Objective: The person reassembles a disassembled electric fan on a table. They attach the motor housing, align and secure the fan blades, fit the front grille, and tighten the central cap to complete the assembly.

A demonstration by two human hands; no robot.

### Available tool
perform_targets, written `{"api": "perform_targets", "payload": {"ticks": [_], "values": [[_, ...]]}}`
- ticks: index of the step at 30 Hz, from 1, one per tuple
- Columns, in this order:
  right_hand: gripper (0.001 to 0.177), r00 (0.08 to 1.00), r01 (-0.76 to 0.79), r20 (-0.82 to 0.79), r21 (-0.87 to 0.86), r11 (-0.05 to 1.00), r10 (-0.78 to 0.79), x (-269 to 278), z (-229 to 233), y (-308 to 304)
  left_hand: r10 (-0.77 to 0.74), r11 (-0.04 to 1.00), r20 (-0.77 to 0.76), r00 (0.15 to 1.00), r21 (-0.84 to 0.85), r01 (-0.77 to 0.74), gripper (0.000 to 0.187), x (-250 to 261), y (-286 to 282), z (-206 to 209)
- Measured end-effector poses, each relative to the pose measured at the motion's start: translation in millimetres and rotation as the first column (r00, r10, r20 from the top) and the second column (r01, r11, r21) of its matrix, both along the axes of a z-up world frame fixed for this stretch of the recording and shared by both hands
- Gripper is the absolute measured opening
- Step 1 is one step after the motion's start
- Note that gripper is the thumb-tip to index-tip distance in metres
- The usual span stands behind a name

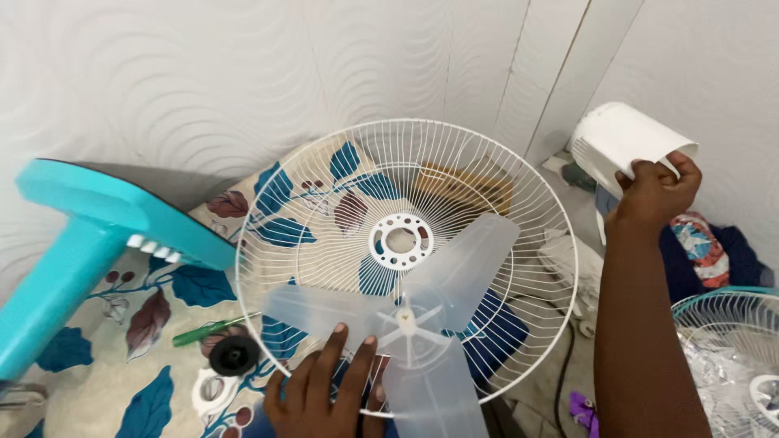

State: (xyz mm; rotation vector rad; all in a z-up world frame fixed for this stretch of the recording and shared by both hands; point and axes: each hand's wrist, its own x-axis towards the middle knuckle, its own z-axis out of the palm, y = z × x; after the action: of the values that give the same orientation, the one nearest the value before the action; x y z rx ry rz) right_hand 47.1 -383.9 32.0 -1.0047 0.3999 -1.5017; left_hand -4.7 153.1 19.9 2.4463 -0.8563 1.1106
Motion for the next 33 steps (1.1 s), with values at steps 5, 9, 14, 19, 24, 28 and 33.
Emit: {"api": "perform_targets", "payload": {"ticks": [5, 9, 14, 19, 24, 28, 33], "values": [[0.021, 0.947, -0.323, -0.083, -0.223, 0.920, 0.312, -38, 96, 98, -0.248, 0.967, -0.281, 0.927, -0.123, 0.222, 0.063, -19, 12, 33], [0.024, 0.861, -0.474, -0.326, -0.240, 0.847, 0.389, -68, 151, 181, -0.402, 0.905, -0.307, 0.863, -0.277, 0.323, 0.060, -20, 21, 46], [0.034, 0.642, -0.585, -0.682, -0.142, 0.798, 0.350, -89, 204, 284, -0.431, 0.895, -0.250, 0.867, -0.240, 0.376, 0.061, -21, 28, 51], [0.040, 0.518, -0.661, -0.777, -0.096, 0.744, 0.359, -102, 220, 383, -0.429, 0.893, -0.231, 0.873, -0.252, 0.372, 0.058, -13, 74, 56], [0.033, 0.445, -0.717, -0.831, -0.108, 0.689, 0.333, -96, 213, 460, -0.281, 0.941, -0.216, 0.935, -0.254, 0.224, 0.049, 1, 151, 60], [0.029, 0.466, -0.793, -0.780, -0.158, 0.589, 0.418, -80, 189, 510, -0.178, 0.962, -0.117, 0.977, -0.228, 0.148, 0.042, 2, 209, 59], [0.028, 0.496, -0.819, -0.693, -0.175, 0.546, 0.522, -52, 160, 563, -0.363, 0.908, -0.086, 0.928, -0.254, 0.332, 0.032, -13, 245, 59]]}}
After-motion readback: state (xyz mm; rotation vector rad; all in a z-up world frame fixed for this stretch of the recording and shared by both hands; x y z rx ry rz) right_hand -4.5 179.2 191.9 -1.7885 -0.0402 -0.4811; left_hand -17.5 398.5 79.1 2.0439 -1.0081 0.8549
